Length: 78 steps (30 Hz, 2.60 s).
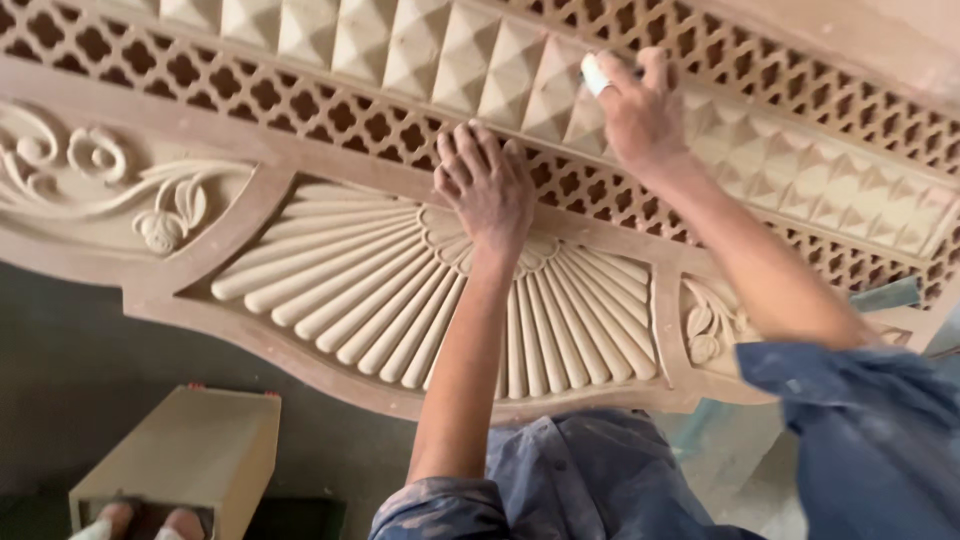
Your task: The person uses a sanding block to smooth the surface of a large, intricately carved wooden panel. They systematically rub the sanding block over the raised geometric and floral patterns, moving across different sections of the panel.
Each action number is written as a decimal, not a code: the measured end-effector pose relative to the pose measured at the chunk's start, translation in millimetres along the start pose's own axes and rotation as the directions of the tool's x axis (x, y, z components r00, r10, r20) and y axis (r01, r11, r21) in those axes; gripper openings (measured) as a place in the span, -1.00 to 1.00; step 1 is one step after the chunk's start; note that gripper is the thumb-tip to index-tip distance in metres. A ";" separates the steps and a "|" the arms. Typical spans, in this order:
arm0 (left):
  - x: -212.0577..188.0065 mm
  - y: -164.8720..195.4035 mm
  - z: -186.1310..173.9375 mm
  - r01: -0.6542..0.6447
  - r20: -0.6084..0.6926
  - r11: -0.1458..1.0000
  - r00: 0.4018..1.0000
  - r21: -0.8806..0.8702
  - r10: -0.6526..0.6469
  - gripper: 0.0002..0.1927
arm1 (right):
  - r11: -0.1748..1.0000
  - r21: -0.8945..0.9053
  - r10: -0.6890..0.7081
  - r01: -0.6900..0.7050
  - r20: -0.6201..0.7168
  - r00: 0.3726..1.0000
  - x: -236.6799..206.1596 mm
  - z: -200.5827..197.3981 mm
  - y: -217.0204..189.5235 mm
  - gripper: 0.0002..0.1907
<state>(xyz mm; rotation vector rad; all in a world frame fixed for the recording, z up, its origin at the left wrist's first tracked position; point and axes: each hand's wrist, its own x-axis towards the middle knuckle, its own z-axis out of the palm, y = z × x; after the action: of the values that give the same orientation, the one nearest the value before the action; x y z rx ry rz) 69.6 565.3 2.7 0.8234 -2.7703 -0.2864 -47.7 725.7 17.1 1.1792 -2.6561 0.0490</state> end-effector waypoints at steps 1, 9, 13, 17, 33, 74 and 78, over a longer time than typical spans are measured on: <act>-0.3 -0.7 0.8 0.001 0.008 1.000 1.000 -0.008 -0.001 -0.50 | 0.995 -0.051 -0.088 0.088 0.003 0.996 -3.6 6.0 8.7 -0.88; -6.3 -1.7 -2.9 0.043 0.008 0.998 0.999 -0.045 -0.042 -0.51 | 0.944 -0.048 -0.319 0.327 0.121 0.940 -4.3 -11.2 30.3 -0.76; -3.1 -1.8 -2.6 0.024 0.002 0.998 1.000 -0.050 -0.024 -0.49 | 0.835 0.000 -0.550 0.550 0.004 0.835 13.1 -32.3 27.3 -0.77; -2.7 -2.6 -0.1 0.017 0.036 0.999 0.999 -0.049 -0.015 -0.48 | 0.906 0.061 -0.419 0.419 0.266 0.868 19.0 -31.9 30.2 -0.79; -4.0 -1.1 -0.3 0.039 0.033 0.999 0.999 -0.028 -0.038 -0.48 | 0.882 -0.049 -0.462 0.469 0.110 0.880 -8.8 -13.0 39.1 -0.84; -9.0 -4.3 15.1 0.029 0.055 0.999 0.998 -0.026 -0.027 -0.48 | 0.897 -0.007 -0.441 0.442 0.055 0.896 3.1 -13.1 34.0 -0.93; -9.3 -4.1 15.8 0.030 0.046 0.999 0.999 -0.040 -0.028 -0.47 | 0.893 -0.021 -0.447 0.449 0.057 0.893 -17.9 4.1 35.5 -0.92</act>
<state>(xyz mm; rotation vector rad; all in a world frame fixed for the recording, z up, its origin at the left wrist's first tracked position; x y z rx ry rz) 74.9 568.9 -15.1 0.8587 -2.7866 -0.3699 -63.0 762.1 11.3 1.7701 -2.3430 -0.1068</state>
